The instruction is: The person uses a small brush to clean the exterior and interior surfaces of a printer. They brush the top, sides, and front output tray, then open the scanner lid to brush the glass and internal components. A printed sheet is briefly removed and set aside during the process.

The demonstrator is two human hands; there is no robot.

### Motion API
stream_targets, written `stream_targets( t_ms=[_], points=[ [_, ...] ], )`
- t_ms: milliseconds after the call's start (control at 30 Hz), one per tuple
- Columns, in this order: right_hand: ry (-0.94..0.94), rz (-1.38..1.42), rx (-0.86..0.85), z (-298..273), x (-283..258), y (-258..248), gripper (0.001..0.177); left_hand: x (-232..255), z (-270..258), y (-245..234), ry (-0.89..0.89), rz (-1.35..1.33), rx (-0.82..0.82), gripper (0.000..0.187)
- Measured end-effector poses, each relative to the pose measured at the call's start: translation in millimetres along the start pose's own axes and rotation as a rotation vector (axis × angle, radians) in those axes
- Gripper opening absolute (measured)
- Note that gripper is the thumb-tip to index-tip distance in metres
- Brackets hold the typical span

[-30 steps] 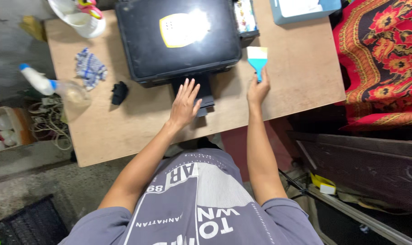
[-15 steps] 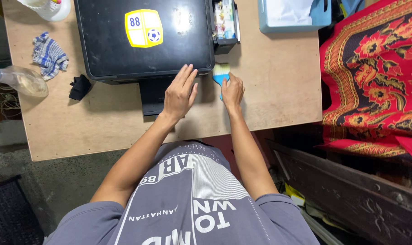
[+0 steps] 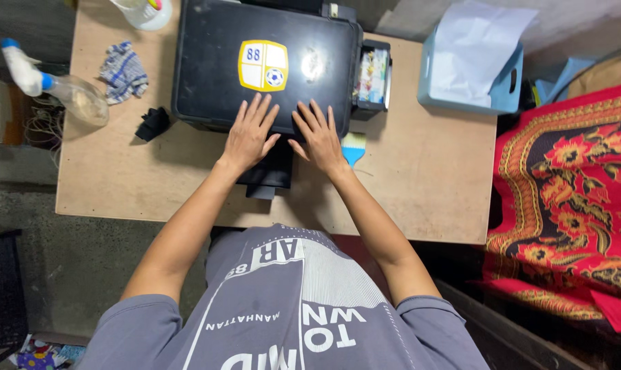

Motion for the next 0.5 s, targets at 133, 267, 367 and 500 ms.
stream_targets(
  t_ms=[133, 267, 367, 500],
  points=[
    [-0.020, -0.128, -0.068, 1, 8, 9, 0.061, -13, 6, -8, 0.124, 0.055, 0.017, 0.061],
    [-0.074, -0.136, -0.031, 13, 6, -12, 0.050, -11, 17, -34, 0.222, 0.012, 0.054, 0.052],
    [-0.068, -0.050, 0.067, 33, 3, -49, 0.037, -9, 30, -67, 0.252, -0.076, 0.114, 0.042],
    [-0.088, 0.029, 0.235, 73, 3, -104, 0.021, -12, 57, -111, 0.290, -0.058, 0.266, 0.033]
  ],
)
Point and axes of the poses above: each hand's wrist, its own z-axis towards the middle knuckle, its own y-axis out of the palm, x = y × z, the point moved 4 cm from there along z, towards the middle knuckle, and after that the axes turned 14 degrees about -y, right-handed, at the moved point
